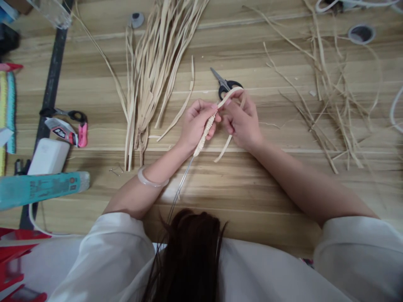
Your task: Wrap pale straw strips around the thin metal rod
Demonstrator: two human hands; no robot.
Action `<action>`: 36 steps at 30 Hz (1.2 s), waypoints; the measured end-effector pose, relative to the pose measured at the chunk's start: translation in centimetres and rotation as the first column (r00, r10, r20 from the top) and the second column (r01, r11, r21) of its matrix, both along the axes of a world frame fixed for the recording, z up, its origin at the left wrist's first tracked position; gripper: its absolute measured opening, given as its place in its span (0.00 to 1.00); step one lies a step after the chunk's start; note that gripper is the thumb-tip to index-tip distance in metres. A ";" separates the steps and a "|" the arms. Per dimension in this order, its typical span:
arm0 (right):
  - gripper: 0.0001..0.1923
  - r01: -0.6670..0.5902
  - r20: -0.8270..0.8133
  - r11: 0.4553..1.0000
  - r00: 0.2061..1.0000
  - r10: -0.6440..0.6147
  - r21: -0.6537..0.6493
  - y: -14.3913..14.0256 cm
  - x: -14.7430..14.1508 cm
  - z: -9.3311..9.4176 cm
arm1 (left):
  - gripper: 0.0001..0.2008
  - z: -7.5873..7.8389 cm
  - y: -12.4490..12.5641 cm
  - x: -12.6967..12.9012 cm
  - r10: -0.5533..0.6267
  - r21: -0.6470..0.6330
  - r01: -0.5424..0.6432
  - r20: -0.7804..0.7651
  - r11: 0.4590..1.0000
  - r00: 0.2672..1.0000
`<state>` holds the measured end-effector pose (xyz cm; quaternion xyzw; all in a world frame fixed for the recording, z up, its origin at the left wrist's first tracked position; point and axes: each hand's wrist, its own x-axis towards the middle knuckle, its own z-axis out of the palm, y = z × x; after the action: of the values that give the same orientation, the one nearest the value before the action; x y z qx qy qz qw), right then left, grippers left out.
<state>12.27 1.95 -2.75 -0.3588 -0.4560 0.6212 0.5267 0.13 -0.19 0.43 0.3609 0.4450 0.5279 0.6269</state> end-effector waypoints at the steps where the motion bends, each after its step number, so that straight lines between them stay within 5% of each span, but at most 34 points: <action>1: 0.19 -0.011 -0.002 1.000 1.000 0.011 0.010 -0.1 -0.1 0.0 | 0.11 -0.1 0.1 0.0 0.010 -0.008 -0.010 0.002 1.000 1.000; 8: 0.21 0.068 0.050 0.997 0.996 -0.070 0.032 -0.4 -0.2 0.1 | 0.08 -0.5 0.5 -0.4 0.036 -0.029 -0.034 0.043 0.999 0.998; 14: 0.26 0.057 0.088 0.997 0.994 -0.062 0.051 -0.4 0.3 -0.3 | 0.11 -0.1 0.6 -0.3 0.087 -0.184 -0.100 -0.077 0.978 0.993; 36: 0.12 0.169 0.171 0.980 0.968 -0.186 0.107 0.6 0.3 -2.5 | 0.11 0.1 0.4 -0.2 0.084 -0.179 -0.106 -0.127 0.978 0.988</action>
<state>12.56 2.51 -5.23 -0.4285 -0.4957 0.5150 0.5526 -0.05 0.22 0.53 0.3102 0.5452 0.4912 0.6044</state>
